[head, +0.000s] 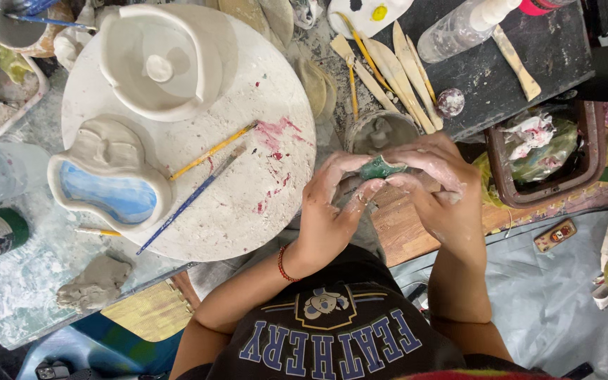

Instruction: The person mixes a gray clay-like substance in a small container using a wooden stick. They then pick up a small piece of green clay and knead it by hand, breaking off small pieces and adding them to the container.

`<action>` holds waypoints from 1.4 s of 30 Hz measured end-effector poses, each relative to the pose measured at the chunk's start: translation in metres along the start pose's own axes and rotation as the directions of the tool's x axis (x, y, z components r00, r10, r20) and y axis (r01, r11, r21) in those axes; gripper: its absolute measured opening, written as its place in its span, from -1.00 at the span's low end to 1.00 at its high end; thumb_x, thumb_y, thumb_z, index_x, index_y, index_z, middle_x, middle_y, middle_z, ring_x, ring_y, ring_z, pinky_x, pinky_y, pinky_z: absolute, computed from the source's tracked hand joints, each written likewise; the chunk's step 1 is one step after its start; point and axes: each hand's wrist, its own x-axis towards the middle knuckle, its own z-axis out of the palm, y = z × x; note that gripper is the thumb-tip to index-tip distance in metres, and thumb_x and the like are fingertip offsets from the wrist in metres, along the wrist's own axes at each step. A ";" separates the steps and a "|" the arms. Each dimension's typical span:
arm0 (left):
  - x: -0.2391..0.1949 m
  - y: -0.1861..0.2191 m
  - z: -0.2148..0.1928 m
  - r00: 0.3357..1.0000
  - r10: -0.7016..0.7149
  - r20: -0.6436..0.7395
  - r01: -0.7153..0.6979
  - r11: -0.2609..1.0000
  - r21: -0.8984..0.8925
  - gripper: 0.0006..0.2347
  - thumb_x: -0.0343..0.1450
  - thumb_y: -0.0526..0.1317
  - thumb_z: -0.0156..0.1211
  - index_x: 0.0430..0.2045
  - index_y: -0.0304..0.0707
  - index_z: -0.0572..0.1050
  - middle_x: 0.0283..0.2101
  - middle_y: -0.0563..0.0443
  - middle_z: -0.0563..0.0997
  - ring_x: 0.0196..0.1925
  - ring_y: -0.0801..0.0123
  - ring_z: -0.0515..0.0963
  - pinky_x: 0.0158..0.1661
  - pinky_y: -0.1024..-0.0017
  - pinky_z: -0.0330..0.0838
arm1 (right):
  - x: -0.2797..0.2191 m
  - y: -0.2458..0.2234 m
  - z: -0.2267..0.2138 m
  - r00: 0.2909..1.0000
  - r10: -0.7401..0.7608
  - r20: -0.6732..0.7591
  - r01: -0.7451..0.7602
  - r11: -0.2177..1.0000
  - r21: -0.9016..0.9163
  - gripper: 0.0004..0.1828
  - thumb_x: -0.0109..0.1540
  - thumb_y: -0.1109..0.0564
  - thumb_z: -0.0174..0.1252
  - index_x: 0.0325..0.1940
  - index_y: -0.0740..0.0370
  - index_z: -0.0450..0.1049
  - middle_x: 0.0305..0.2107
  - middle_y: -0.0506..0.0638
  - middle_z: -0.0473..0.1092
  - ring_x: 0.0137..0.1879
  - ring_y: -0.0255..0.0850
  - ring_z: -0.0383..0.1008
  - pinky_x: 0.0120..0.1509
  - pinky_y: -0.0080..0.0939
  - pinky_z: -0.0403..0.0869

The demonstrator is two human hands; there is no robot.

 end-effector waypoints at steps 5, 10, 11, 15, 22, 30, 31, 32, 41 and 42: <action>0.003 -0.002 0.003 0.994 0.102 -0.049 -0.095 0.987 0.126 -0.76 0.43 -0.43 0.36 -0.05 -0.38 0.50 -0.05 -0.13 0.62 -0.05 0.23 0.68 -0.03 0.43 0.58 | -0.010 0.007 0.001 0.986 0.152 -0.072 -0.147 0.987 0.066 -0.74 0.22 0.36 0.33 0.00 0.36 0.60 -0.15 0.08 0.53 -0.01 -0.24 0.51 0.08 -0.31 0.48; 0.008 0.001 0.006 0.992 0.101 -0.078 -0.087 0.982 0.166 -0.76 0.41 -0.43 0.37 -0.07 -0.37 0.51 -0.09 -0.12 0.63 -0.09 0.22 0.69 -0.06 0.42 0.58 | -0.010 0.007 0.005 0.978 0.166 -0.126 -0.157 0.984 0.081 -0.78 0.27 0.35 0.32 0.00 0.39 0.59 -0.18 0.09 0.53 -0.08 -0.30 0.51 0.00 -0.37 0.47; 0.008 0.002 0.006 0.991 0.105 -0.086 -0.090 0.981 0.170 -0.76 0.41 -0.43 0.37 -0.08 -0.36 0.51 -0.09 -0.12 0.63 -0.09 0.23 0.69 -0.06 0.42 0.58 | -0.010 0.006 0.006 0.975 0.173 -0.136 -0.163 0.983 0.083 -0.80 0.28 0.35 0.32 0.00 0.39 0.59 -0.17 0.09 0.54 -0.07 -0.30 0.52 0.01 -0.37 0.48; 0.011 0.004 0.006 0.998 0.029 -0.055 -0.024 0.996 0.080 -0.77 0.43 -0.45 0.32 -0.05 -0.38 0.49 -0.06 -0.14 0.63 -0.06 0.25 0.71 -0.04 0.43 0.62 | -0.009 0.006 0.005 0.974 0.184 -0.135 -0.174 0.981 0.081 -0.79 0.29 0.35 0.29 0.02 0.42 0.57 -0.18 0.09 0.55 -0.08 -0.30 0.52 0.01 -0.36 0.47; 0.014 0.005 0.006 0.985 0.168 -0.038 -0.156 0.962 0.223 -0.77 0.47 -0.44 0.27 -0.02 -0.31 0.47 0.05 -0.11 0.62 0.13 0.18 0.66 0.16 0.35 0.57 | -0.008 0.007 0.005 0.989 0.085 -0.117 -0.047 0.953 0.298 -0.82 0.45 0.40 0.08 0.15 0.38 0.41 -0.01 0.17 0.48 0.11 -0.22 0.53 0.21 -0.31 0.53; 0.013 0.006 -0.004 0.977 0.192 0.091 -0.210 0.934 0.290 -0.73 0.46 -0.46 0.27 0.03 -0.27 0.47 0.05 -0.07 0.62 0.10 0.17 0.67 0.10 0.35 0.58 | -0.007 0.008 0.011 0.987 0.111 -0.112 -0.118 0.991 -0.056 -0.74 0.40 0.38 -0.03 0.18 0.33 0.35 -0.12 0.14 0.48 -0.11 -0.21 0.47 -0.03 -0.23 0.47; 0.014 0.006 -0.004 0.973 0.212 0.091 -0.230 0.928 0.292 -0.73 0.47 -0.46 0.27 0.03 -0.27 0.46 0.04 -0.05 0.63 0.11 0.16 0.67 0.09 0.36 0.58 | -0.006 0.007 0.011 0.994 0.025 -0.106 -0.033 0.996 -0.080 -0.74 0.43 0.40 -0.03 0.20 0.34 0.35 -0.05 0.15 0.46 0.01 -0.17 0.49 0.10 -0.19 0.47; 0.015 0.007 -0.003 0.969 0.231 0.092 -0.248 0.923 0.293 -0.74 0.48 -0.47 0.26 0.03 -0.28 0.46 0.04 -0.04 0.63 0.12 0.15 0.67 0.07 0.37 0.58 | -0.006 0.006 0.011 0.994 -0.059 -0.097 0.049 0.993 -0.103 -0.74 0.46 0.42 -0.03 0.23 0.36 0.35 0.03 0.17 0.45 0.12 -0.13 0.51 0.22 -0.15 0.48; 0.021 0.007 -0.003 0.962 0.253 0.102 -0.273 0.906 0.325 -0.70 0.41 -0.51 0.25 0.02 -0.33 0.47 0.02 -0.12 0.62 0.09 0.03 0.65 0.12 0.25 0.56 | 0.010 -0.014 0.002 0.967 -0.234 -0.102 0.203 0.947 -0.250 -0.64 0.25 0.48 0.37 0.06 0.30 0.48 -0.03 0.10 0.55 0.03 -0.06 0.56 0.17 -0.15 0.52; 0.022 0.006 -0.002 0.961 0.262 0.087 -0.276 0.904 0.327 -0.71 0.43 -0.50 0.26 0.02 -0.32 0.47 0.02 -0.11 0.62 0.09 0.05 0.65 0.12 0.26 0.57 | 0.009 -0.017 0.004 0.979 -0.151 -0.138 0.118 0.969 -0.219 -0.66 0.23 0.48 0.34 0.03 0.30 0.49 -0.06 0.11 0.53 0.02 -0.05 0.56 0.11 -0.16 0.54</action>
